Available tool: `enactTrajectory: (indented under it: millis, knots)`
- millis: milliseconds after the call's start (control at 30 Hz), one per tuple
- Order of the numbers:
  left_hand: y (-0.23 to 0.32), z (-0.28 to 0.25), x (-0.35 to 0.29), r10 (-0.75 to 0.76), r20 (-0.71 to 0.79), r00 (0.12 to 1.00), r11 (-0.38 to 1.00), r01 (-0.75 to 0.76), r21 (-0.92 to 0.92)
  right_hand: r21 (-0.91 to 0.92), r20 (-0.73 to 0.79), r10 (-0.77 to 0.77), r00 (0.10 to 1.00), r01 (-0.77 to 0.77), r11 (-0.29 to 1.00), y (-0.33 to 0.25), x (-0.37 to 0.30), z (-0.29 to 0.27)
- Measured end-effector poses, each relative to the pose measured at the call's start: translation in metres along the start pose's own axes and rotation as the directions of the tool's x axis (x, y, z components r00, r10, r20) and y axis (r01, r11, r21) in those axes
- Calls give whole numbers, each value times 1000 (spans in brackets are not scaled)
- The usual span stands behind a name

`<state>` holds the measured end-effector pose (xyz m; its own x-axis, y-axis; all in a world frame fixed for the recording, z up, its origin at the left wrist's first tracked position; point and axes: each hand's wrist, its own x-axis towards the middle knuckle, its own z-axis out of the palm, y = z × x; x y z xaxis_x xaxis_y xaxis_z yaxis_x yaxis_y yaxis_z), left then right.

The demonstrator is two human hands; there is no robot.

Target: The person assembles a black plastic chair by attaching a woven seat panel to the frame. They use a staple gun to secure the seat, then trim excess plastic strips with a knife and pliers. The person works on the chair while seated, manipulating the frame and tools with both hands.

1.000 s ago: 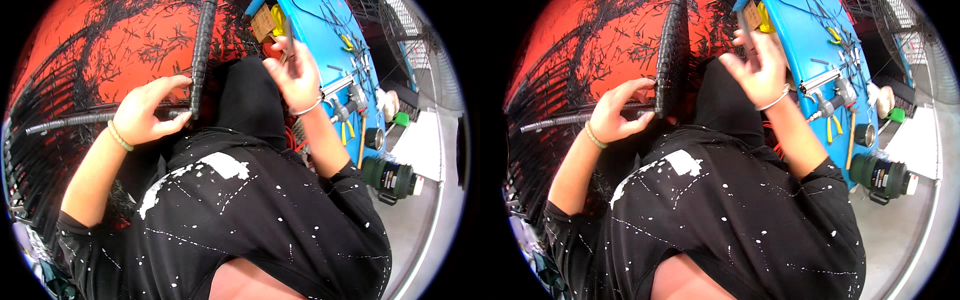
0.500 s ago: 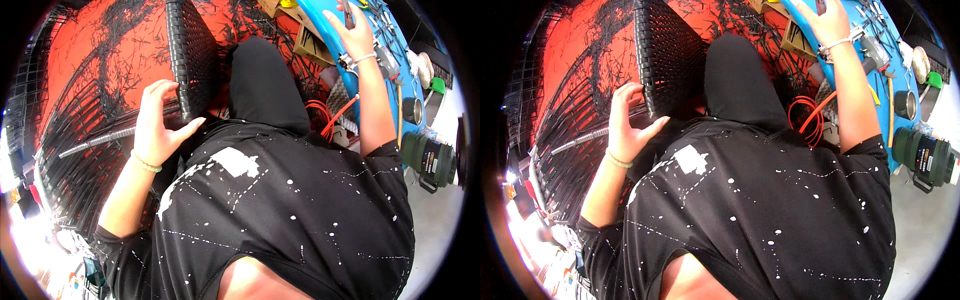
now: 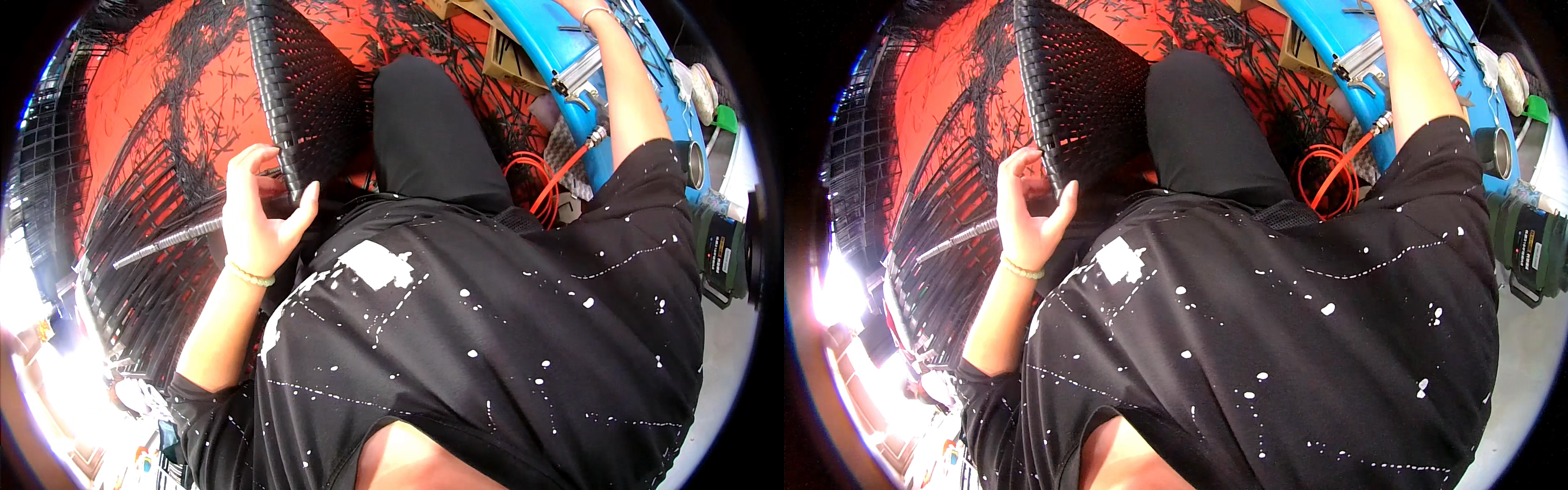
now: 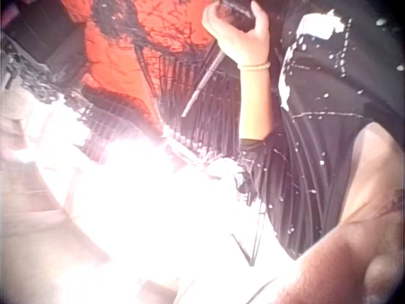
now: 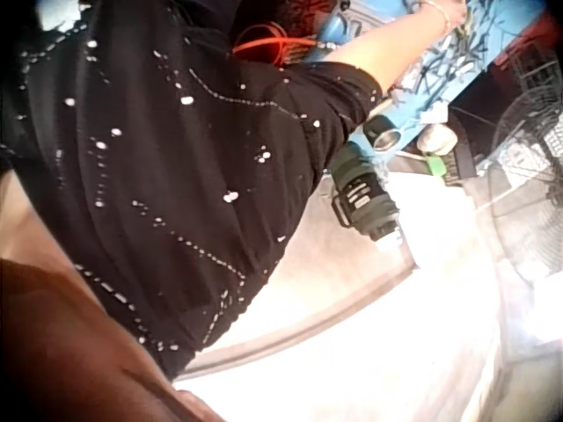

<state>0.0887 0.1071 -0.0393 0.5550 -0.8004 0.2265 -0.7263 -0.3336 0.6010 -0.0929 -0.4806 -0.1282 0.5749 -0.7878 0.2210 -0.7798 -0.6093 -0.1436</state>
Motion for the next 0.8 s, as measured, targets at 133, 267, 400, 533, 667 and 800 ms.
enactTrajectory:
  millis: [133, 267, 400, 533, 667, 800]
  knots:
    - [0, 8, 0, -142, -56, 988, 982, 134, -136, -5, 117, 70, 991, -70, 998, 14, 8, 7]
    - [1, 12, -2, -194, -99, 976, 978, 185, -96, -147, 189, 91, 978, -63, 987, -21, -4, -10]
    - [1, 14, -3, -98, -125, 987, 995, 94, -39, -184, 269, 209, 940, -162, 969, 13, 14, 32]
    - [-5, 12, -1, -31, -103, 994, 999, 27, -44, -204, 250, 199, 948, -149, 968, 77, 42, 76]
    - [-5, 2, -6, 5, -66, 998, 998, -8, -56, -165, -168, -23, 986, -5, 986, -27, -1, 28]
    - [-7, -6, -11, -5, -30, 1000, 999, 3, -53, 598, -33, -335, 942, 287, 748, -216, -114, -74]
